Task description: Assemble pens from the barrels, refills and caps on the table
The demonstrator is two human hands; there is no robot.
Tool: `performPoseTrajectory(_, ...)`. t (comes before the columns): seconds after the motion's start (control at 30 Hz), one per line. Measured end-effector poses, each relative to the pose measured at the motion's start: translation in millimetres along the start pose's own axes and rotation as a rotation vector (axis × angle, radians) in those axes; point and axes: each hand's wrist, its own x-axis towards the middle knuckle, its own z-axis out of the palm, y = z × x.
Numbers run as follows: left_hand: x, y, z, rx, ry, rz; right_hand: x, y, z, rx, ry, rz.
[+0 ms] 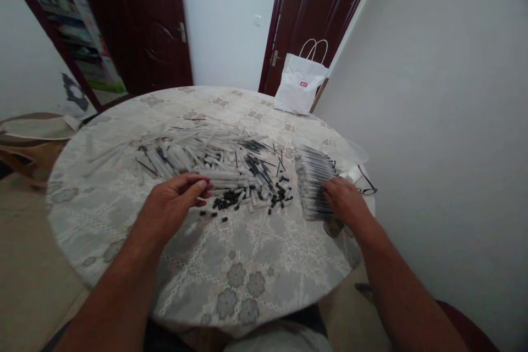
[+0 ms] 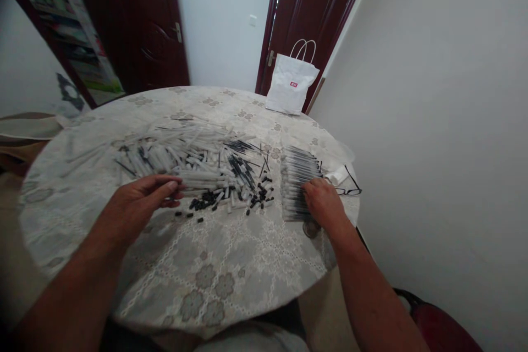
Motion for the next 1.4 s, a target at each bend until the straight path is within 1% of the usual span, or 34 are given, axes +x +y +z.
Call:
performPoseTrajectory(0.1,0,0,-1.1,0.005,0.015,0.012,4,-14,-8,0.036,0.036,-0.028)
performPoseTrajectory(0.2,1,0,-1.2,0.008,0.052,0.012,14,-44,-25,0.129,0.064,-0.099)
performPoseTrajectory(0.3,3,0,-2.1,0.043,0.063,0.008,32,-81,-40,0.209,-0.001,-0.211)
performPoseTrajectory(0.37,4,-3,-3.4,0.118,0.063,0.025,48,-103,-46,0.232,-0.042,-0.262)
performPoseTrajectory(0.47,5,-10,-4.8,0.241,0.106,0.098,72,-131,-46,0.274,-0.054,-0.304)
performPoseTrajectory(0.57,7,-17,-4.0,0.269,0.165,0.159,86,-157,-40,0.303,-0.044,-0.337)
performPoseTrajectory(0.67,7,-22,-1.7,0.259,0.141,0.188,87,-183,-33,0.279,-0.009,-0.353)
performPoseTrajectory(0.77,6,-24,-0.2,0.301,0.100,0.217,81,-203,-25,0.223,0.014,-0.331)
performPoseTrajectory(0.83,5,-24,0.3,0.329,0.080,0.224,79,-210,-20,0.206,0.017,-0.317)
performPoseTrajectory(0.93,3,-22,1.1,0.293,0.048,0.187,78,-208,-13,0.245,0.053,-0.300)
performPoseTrajectory(1.03,1,-17,4.7,0.182,-0.008,0.076,77,-203,-9,0.378,0.153,-0.301)
performPoseTrajectory(1.13,-2,-12,11.5,-0.007,-0.046,-0.074,73,-203,-6,0.540,0.216,-0.362)
performPoseTrajectory(1.2,-4,-10,15.8,-0.167,-0.066,-0.130,70,-206,-6,0.609,0.221,-0.413)
performPoseTrajectory(1.27,-4,-10,18.6,-0.278,-0.061,-0.144,68,-207,-7,0.649,0.214,-0.457)
performPoseTrajectory(1.4,-2,-14,22.9,-0.325,-0.015,-0.152,72,-203,-10,0.689,0.195,-0.503)
